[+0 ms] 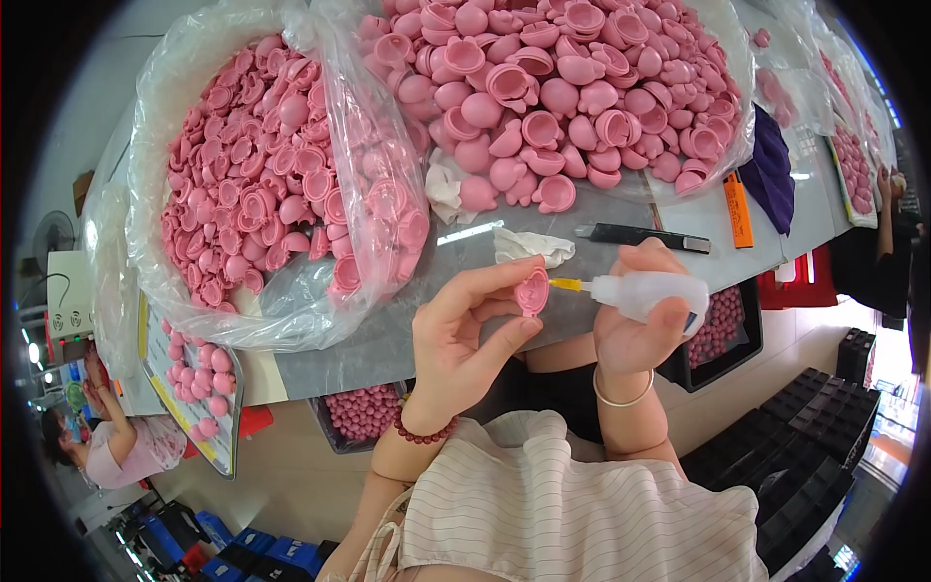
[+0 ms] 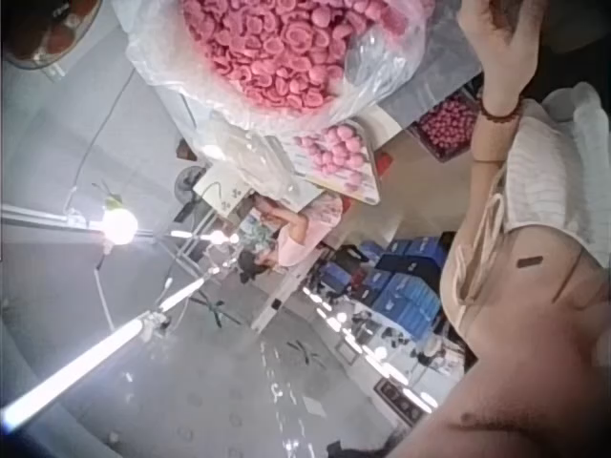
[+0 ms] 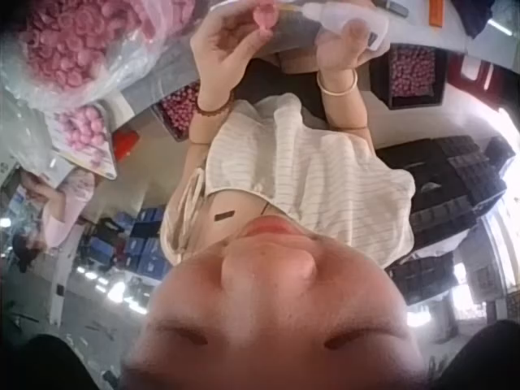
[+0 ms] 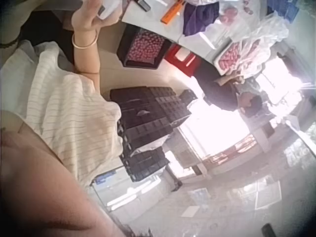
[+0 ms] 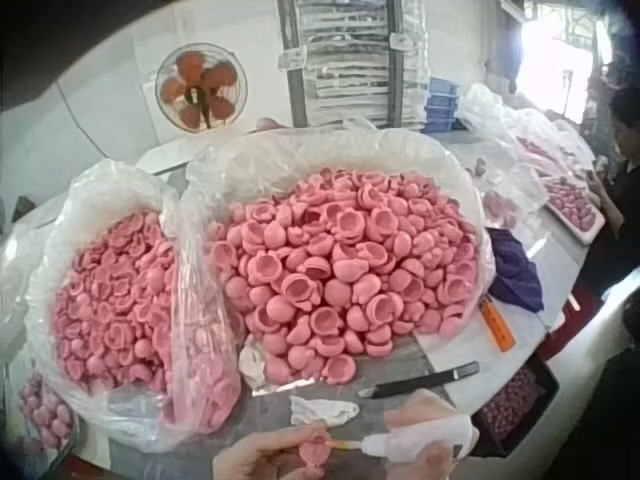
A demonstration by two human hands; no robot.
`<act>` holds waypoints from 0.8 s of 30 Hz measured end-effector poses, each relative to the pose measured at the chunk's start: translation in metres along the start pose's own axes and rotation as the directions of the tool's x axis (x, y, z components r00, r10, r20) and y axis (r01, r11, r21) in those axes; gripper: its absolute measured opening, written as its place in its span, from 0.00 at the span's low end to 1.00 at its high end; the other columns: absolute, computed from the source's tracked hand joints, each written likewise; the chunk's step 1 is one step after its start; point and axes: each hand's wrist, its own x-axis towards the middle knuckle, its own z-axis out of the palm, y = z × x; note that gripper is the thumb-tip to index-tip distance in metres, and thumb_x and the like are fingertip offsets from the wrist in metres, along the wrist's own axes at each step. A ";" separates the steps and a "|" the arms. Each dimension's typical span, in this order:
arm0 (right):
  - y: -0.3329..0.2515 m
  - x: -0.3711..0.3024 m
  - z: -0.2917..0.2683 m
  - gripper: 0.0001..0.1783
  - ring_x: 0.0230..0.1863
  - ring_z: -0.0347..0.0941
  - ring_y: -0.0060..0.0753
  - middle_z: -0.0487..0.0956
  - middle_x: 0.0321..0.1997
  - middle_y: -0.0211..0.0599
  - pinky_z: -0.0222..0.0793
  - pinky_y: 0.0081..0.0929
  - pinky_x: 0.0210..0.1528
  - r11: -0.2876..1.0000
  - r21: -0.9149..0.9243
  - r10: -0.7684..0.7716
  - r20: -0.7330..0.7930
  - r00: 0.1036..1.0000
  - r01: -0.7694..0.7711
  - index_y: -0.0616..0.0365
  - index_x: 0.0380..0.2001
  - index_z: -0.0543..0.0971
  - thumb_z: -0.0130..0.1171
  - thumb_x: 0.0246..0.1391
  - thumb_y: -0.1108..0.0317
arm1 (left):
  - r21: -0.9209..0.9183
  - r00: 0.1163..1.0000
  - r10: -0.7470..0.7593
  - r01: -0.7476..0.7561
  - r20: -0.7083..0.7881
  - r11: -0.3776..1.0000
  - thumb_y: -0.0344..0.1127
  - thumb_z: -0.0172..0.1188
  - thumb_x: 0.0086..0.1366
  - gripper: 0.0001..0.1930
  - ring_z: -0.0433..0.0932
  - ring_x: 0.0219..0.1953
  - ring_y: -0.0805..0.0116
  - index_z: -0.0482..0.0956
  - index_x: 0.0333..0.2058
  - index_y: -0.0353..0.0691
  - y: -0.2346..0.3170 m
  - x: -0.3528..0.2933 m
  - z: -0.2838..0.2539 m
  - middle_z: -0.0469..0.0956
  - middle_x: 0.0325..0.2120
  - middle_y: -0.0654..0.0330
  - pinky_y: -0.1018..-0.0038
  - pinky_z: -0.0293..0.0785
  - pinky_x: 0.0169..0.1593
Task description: Assembling two pink plastic halves together using glue to form a sphere.
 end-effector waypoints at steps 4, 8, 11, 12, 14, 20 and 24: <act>0.011 -0.005 -0.006 0.30 0.22 0.52 0.21 0.66 0.22 0.33 0.45 0.18 0.22 0.938 0.344 0.109 -0.227 0.968 -0.024 0.68 0.36 0.72 0.44 0.52 0.46 | -0.142 0.994 0.088 -0.079 0.058 0.987 0.19 0.54 0.55 0.20 0.72 0.44 0.68 0.65 0.47 0.30 0.000 -0.001 -0.006 0.69 0.47 0.48 0.73 0.69 0.49; 0.000 0.003 -0.009 0.26 0.34 0.68 0.30 0.71 0.40 0.45 0.64 0.22 0.36 0.965 0.254 0.054 -0.432 0.900 0.063 0.71 0.44 0.67 0.49 0.52 0.56 | -0.412 0.987 0.110 -0.051 0.120 0.910 0.28 0.54 0.59 0.20 0.72 0.42 0.68 0.61 0.50 0.33 -0.005 -0.004 -0.017 0.68 0.48 0.45 0.73 0.69 0.47; -0.004 0.022 -0.054 0.20 0.47 0.69 0.40 0.68 0.49 0.53 0.65 0.30 0.50 0.953 -0.289 -0.187 -0.336 0.923 0.088 0.74 0.46 0.64 0.48 0.53 0.70 | -0.503 0.983 0.105 -0.016 0.148 0.864 0.33 0.53 0.60 0.22 0.73 0.39 0.70 0.60 0.51 0.34 -0.005 -0.004 -0.020 0.68 0.48 0.45 0.75 0.69 0.45; -0.007 0.031 -0.065 0.18 0.49 0.68 0.40 0.68 0.51 0.54 0.64 0.31 0.51 0.949 -0.310 -0.171 -0.360 0.917 0.055 0.74 0.46 0.64 0.47 0.53 0.75 | -0.507 0.984 0.108 -0.023 0.140 0.862 0.33 0.53 0.60 0.22 0.73 0.39 0.70 0.60 0.51 0.34 -0.006 -0.005 -0.020 0.68 0.48 0.45 0.75 0.69 0.45; -0.010 0.048 -0.084 0.17 0.49 0.68 0.38 0.69 0.49 0.54 0.64 0.28 0.51 0.879 -0.476 -0.178 -0.307 0.935 0.011 0.74 0.45 0.65 0.47 0.51 0.79 | -0.563 0.989 0.087 -0.004 0.121 0.827 0.34 0.53 0.61 0.22 0.73 0.36 0.72 0.59 0.52 0.35 -0.006 -0.006 -0.021 0.68 0.47 0.45 0.76 0.69 0.45; 0.001 0.081 -0.153 0.22 0.46 0.70 0.29 0.72 0.48 0.53 0.65 0.20 0.48 0.838 -0.526 0.027 -0.227 0.974 -0.146 0.70 0.46 0.60 0.55 0.49 0.77 | -0.608 0.985 0.106 -0.004 0.133 0.794 0.34 0.52 0.61 0.23 0.73 0.37 0.72 0.58 0.53 0.35 -0.007 -0.005 -0.022 0.69 0.47 0.45 0.76 0.69 0.44; 0.011 0.085 -0.167 0.27 0.41 0.71 0.28 0.74 0.44 0.50 0.65 0.18 0.45 0.771 -0.607 0.086 -0.201 0.976 -0.193 0.68 0.48 0.58 0.58 0.46 0.77 | -0.646 0.982 0.125 -0.004 0.141 0.763 0.32 0.54 0.59 0.23 0.72 0.42 0.68 0.60 0.51 0.33 -0.006 -0.003 -0.021 0.69 0.47 0.45 0.74 0.68 0.48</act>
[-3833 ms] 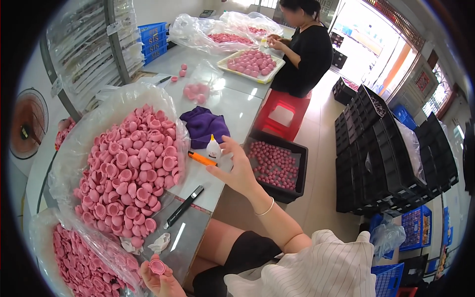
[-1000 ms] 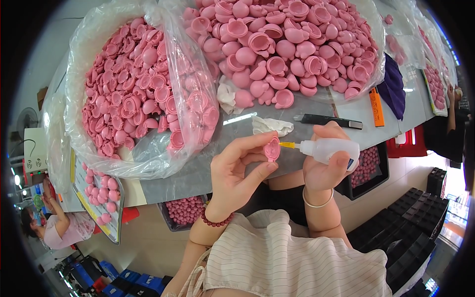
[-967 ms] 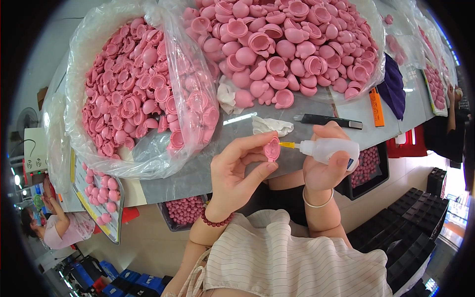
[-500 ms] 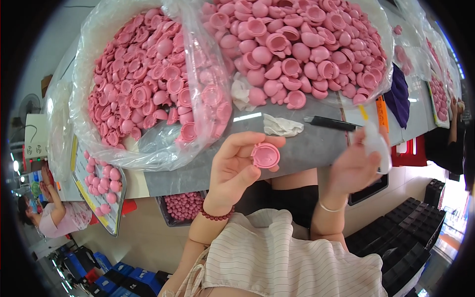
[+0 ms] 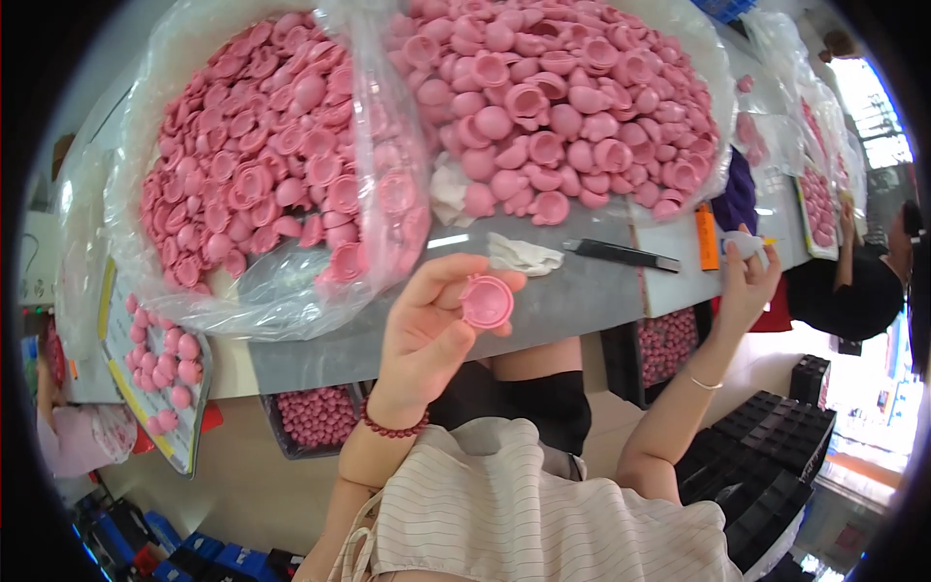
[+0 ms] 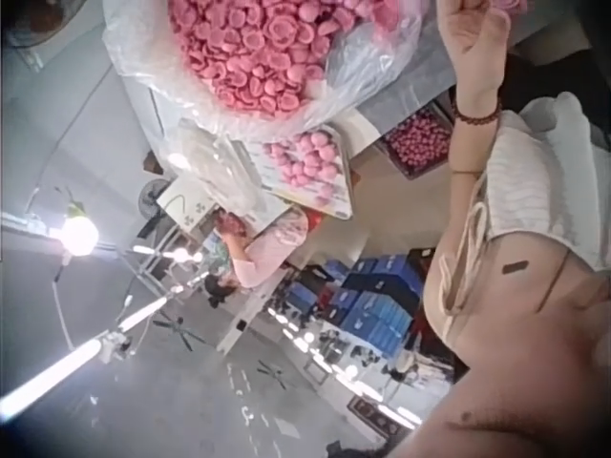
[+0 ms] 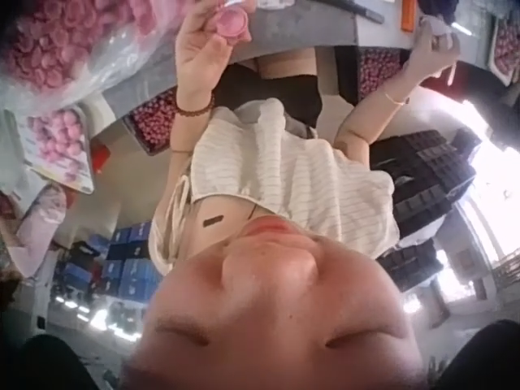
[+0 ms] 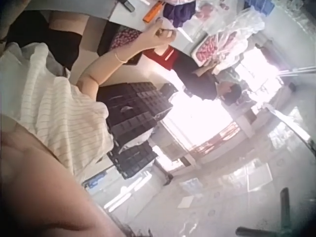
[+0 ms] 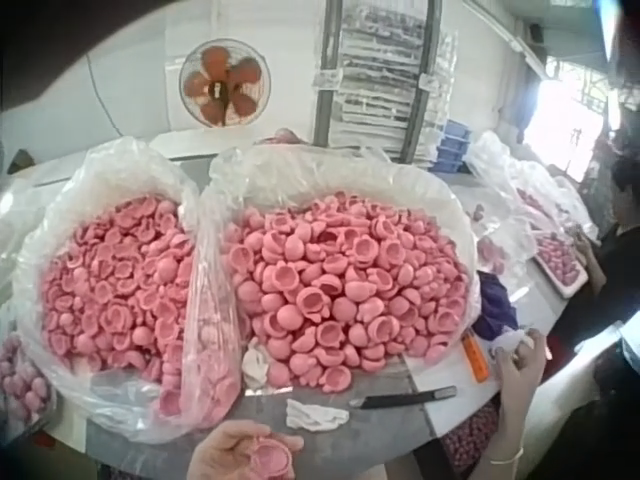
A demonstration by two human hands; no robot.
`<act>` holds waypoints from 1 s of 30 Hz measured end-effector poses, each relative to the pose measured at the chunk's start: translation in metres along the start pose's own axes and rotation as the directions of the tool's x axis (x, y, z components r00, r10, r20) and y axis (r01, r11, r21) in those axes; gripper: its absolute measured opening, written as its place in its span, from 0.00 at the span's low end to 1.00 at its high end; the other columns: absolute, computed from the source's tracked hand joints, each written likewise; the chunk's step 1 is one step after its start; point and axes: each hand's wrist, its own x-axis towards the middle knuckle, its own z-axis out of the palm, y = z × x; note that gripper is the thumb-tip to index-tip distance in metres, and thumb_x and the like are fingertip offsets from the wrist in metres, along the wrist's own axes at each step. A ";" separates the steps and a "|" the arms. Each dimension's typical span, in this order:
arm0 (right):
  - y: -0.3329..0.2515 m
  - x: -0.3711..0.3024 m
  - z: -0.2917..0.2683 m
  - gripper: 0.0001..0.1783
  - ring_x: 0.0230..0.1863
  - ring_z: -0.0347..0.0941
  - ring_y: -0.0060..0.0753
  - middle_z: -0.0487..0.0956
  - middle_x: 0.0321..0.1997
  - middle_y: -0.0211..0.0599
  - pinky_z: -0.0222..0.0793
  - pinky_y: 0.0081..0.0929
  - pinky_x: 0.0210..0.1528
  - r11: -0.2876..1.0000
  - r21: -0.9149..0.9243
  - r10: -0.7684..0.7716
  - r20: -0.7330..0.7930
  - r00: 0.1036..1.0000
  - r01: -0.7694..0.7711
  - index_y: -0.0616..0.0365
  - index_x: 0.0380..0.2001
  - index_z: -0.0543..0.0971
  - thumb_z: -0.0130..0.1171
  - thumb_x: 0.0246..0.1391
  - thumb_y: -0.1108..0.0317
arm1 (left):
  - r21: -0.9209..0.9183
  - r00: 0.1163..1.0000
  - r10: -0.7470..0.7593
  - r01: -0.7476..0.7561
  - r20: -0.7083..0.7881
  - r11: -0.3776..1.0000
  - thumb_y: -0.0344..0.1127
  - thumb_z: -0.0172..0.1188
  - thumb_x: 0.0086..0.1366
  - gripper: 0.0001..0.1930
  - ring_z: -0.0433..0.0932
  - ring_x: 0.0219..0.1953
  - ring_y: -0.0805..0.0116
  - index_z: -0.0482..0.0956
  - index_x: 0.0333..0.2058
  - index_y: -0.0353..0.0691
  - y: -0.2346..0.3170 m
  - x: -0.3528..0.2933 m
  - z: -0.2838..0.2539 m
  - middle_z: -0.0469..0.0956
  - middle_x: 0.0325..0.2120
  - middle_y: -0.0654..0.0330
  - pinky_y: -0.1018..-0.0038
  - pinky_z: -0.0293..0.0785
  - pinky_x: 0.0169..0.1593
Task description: Assembling two pink plastic halves together using glue to form a sphere.
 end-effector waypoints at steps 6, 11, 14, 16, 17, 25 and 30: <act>-0.027 -0.025 0.011 0.10 0.36 0.69 0.27 0.77 0.33 0.39 0.65 0.23 0.39 0.934 -0.146 -0.353 -0.230 0.907 0.326 0.68 0.33 0.73 0.54 0.50 0.71 | 0.332 0.998 0.009 0.015 -0.068 0.943 0.25 0.59 0.54 0.22 0.68 0.51 0.63 0.63 0.47 0.29 -0.002 0.003 0.005 0.70 0.45 0.49 0.72 0.63 0.54; -0.098 -0.028 0.085 0.10 0.32 0.70 0.32 0.74 0.28 0.37 0.64 0.25 0.35 0.725 -0.160 -0.576 0.391 0.717 0.670 0.63 0.32 0.75 0.56 0.42 0.74 | 0.323 0.998 -0.012 0.028 -0.054 0.946 0.23 0.59 0.53 0.22 0.68 0.50 0.64 0.64 0.47 0.29 -0.001 0.004 0.004 0.70 0.45 0.50 0.72 0.63 0.54; -0.100 -0.027 0.102 0.10 0.32 0.70 0.35 0.73 0.29 0.38 0.65 0.27 0.36 0.795 -0.138 -0.431 0.558 0.709 0.591 0.62 0.31 0.73 0.56 0.41 0.76 | 0.319 0.998 -0.023 0.043 -0.067 0.947 0.22 0.59 0.53 0.22 0.69 0.50 0.64 0.64 0.47 0.30 -0.001 0.003 0.004 0.70 0.44 0.51 0.73 0.64 0.53; -0.101 -0.025 0.105 0.10 0.32 0.69 0.36 0.72 0.29 0.40 0.65 0.27 0.36 0.770 -0.243 -0.363 0.593 0.719 0.590 0.63 0.29 0.71 0.57 0.40 0.76 | 0.317 0.996 -0.024 0.049 -0.082 0.947 0.22 0.59 0.53 0.22 0.69 0.50 0.65 0.64 0.47 0.30 -0.001 0.003 0.004 0.70 0.44 0.51 0.73 0.64 0.53; -0.102 -0.025 0.106 0.10 0.32 0.69 0.36 0.72 0.29 0.40 0.65 0.27 0.36 0.767 -0.238 -0.368 0.596 0.713 0.595 0.63 0.29 0.71 0.57 0.40 0.76 | 0.309 0.997 -0.033 0.053 -0.069 0.949 0.22 0.59 0.53 0.22 0.69 0.50 0.65 0.64 0.47 0.30 -0.001 0.003 0.004 0.70 0.44 0.51 0.73 0.64 0.53; -0.097 -0.031 0.100 0.09 0.25 0.70 0.23 0.74 0.25 0.32 0.65 0.19 0.30 0.877 -0.127 -0.343 0.507 0.790 0.463 0.63 0.28 0.71 0.59 0.41 0.76 | 0.364 0.988 -0.038 0.090 -0.148 0.927 0.34 0.63 0.52 0.24 0.71 0.47 0.66 0.65 0.45 0.31 0.002 0.003 0.010 0.72 0.42 0.51 0.75 0.66 0.50; -0.118 -0.071 0.073 0.09 0.28 0.70 0.16 0.75 0.26 0.29 0.65 0.13 0.29 0.985 0.129 -0.045 0.838 0.544 -0.117 0.65 0.30 0.74 0.60 0.42 0.77 | 0.361 0.988 -0.045 0.098 -0.150 0.927 0.33 0.63 0.53 0.23 0.71 0.47 0.66 0.65 0.45 0.31 0.003 0.004 0.011 0.72 0.42 0.51 0.74 0.66 0.50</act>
